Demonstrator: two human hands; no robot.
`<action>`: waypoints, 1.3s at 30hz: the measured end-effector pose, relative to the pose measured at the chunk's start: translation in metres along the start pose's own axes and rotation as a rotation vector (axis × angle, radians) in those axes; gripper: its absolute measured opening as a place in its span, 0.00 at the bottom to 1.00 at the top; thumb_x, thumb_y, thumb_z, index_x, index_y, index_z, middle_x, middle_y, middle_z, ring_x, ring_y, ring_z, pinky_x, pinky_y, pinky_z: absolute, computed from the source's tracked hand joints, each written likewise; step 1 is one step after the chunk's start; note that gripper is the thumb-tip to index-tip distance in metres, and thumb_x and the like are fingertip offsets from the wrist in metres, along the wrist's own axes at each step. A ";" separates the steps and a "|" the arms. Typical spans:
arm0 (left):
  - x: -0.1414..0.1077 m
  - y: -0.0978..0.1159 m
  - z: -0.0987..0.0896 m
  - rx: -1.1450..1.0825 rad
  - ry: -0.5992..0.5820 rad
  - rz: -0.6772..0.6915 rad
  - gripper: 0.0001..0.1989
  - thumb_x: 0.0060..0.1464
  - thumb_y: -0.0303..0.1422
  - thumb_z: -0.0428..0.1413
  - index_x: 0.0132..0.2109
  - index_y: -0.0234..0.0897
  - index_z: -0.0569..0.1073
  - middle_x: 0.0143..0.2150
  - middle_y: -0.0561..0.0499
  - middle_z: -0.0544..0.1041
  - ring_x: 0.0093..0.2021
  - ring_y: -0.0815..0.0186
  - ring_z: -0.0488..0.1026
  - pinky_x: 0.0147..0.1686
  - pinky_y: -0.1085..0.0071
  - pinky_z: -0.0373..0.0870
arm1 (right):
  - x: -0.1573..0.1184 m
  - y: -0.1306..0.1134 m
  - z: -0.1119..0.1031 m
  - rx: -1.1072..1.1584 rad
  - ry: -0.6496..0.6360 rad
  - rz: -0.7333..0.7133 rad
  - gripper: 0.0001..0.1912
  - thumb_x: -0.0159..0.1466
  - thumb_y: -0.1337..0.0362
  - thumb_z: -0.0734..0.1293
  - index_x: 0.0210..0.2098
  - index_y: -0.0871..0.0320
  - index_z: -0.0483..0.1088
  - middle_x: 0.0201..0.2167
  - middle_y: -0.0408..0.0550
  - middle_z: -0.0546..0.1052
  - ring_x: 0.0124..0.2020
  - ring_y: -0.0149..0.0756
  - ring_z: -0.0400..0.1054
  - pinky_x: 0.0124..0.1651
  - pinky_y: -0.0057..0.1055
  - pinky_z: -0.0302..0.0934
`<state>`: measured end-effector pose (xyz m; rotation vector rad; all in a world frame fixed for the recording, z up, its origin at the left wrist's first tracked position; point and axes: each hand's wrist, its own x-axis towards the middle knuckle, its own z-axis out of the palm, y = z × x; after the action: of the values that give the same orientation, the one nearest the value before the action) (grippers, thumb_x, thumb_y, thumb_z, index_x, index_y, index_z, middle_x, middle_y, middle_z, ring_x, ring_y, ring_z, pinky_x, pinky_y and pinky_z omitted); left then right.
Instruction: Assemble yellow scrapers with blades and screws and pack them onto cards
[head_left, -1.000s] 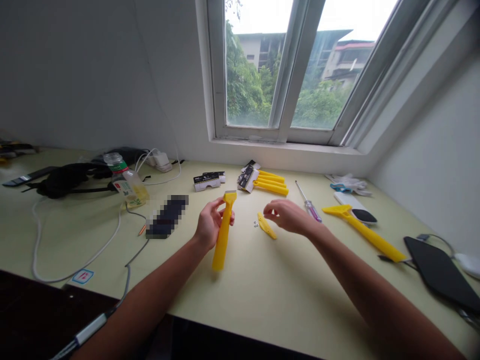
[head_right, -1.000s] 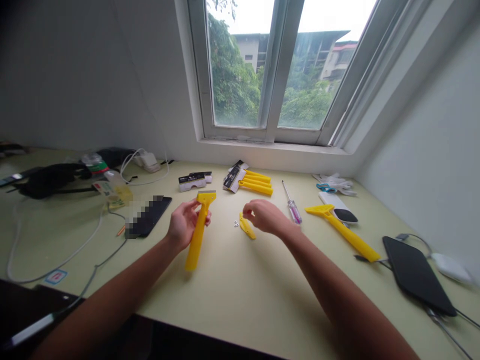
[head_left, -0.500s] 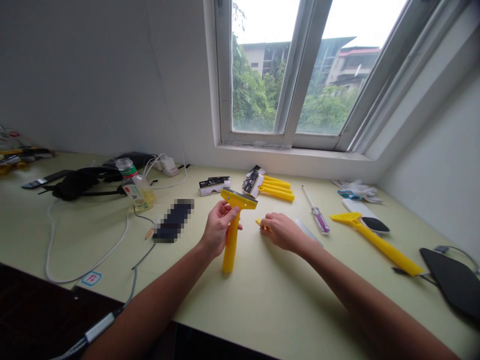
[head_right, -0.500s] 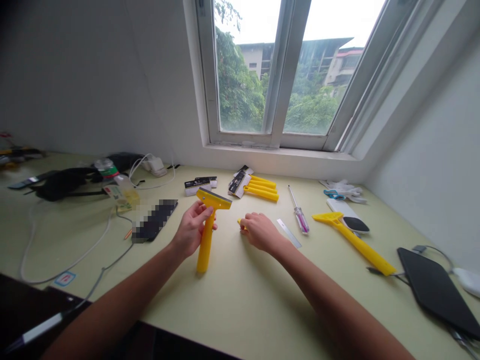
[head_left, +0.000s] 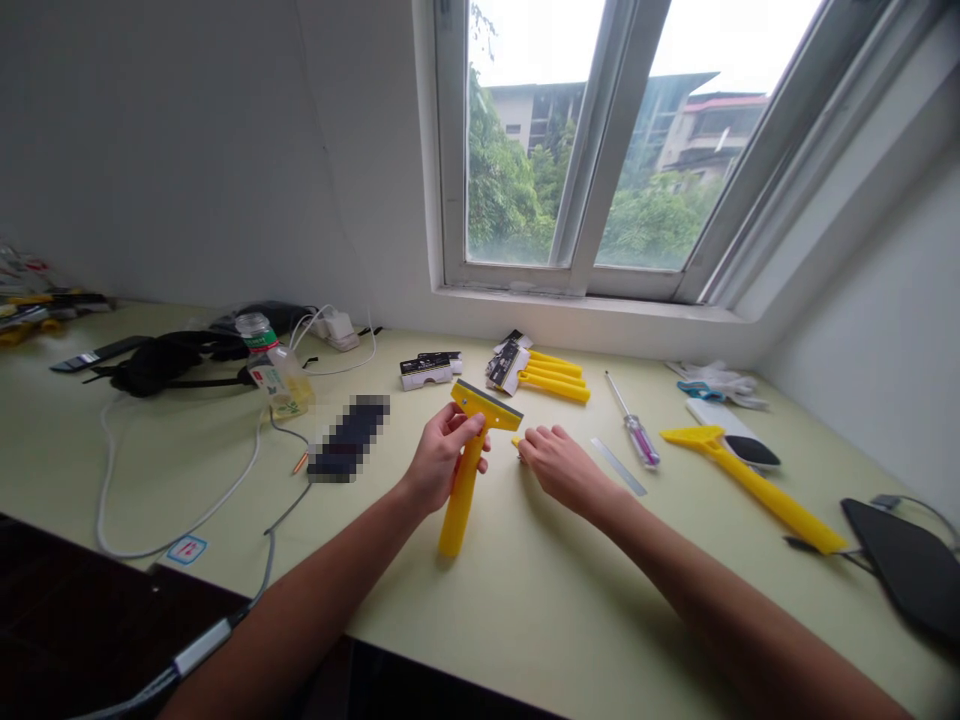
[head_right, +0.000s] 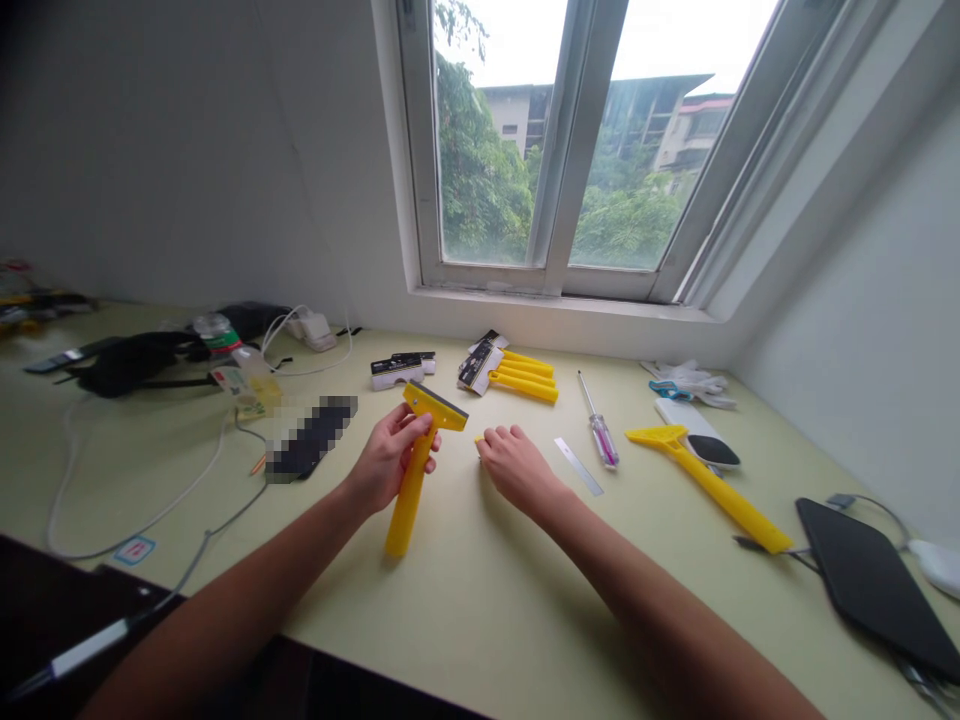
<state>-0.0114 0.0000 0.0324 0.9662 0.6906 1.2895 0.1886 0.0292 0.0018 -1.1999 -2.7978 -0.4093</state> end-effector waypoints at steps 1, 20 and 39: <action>0.000 0.000 0.000 0.002 -0.004 0.000 0.17 0.50 0.39 0.63 0.42 0.37 0.68 0.34 0.53 0.69 0.30 0.70 0.69 0.20 0.76 0.68 | 0.000 -0.001 0.001 -0.001 0.004 0.003 0.11 0.65 0.76 0.57 0.38 0.62 0.70 0.34 0.53 0.73 0.37 0.42 0.67 0.40 0.36 0.54; -0.013 -0.007 0.012 0.115 -0.033 0.012 0.19 0.50 0.39 0.63 0.45 0.34 0.68 0.38 0.48 0.70 0.31 0.65 0.72 0.22 0.65 0.77 | -0.004 -0.032 -0.057 0.435 0.408 0.170 0.05 0.68 0.67 0.56 0.40 0.56 0.62 0.61 0.61 0.58 0.61 0.53 0.56 0.53 0.55 0.59; -0.013 -0.011 0.011 0.016 -0.068 -0.141 0.18 0.51 0.39 0.62 0.45 0.36 0.66 0.36 0.50 0.70 0.27 0.68 0.72 0.21 0.71 0.72 | 0.000 -0.029 -0.047 0.540 0.452 0.159 0.06 0.65 0.72 0.56 0.40 0.56 0.60 0.44 0.54 0.71 0.40 0.39 0.68 0.42 0.38 0.64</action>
<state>0.0010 -0.0145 0.0272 0.9525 0.7046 1.1239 0.1657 -0.0023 0.0405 -1.0301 -2.2008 0.0835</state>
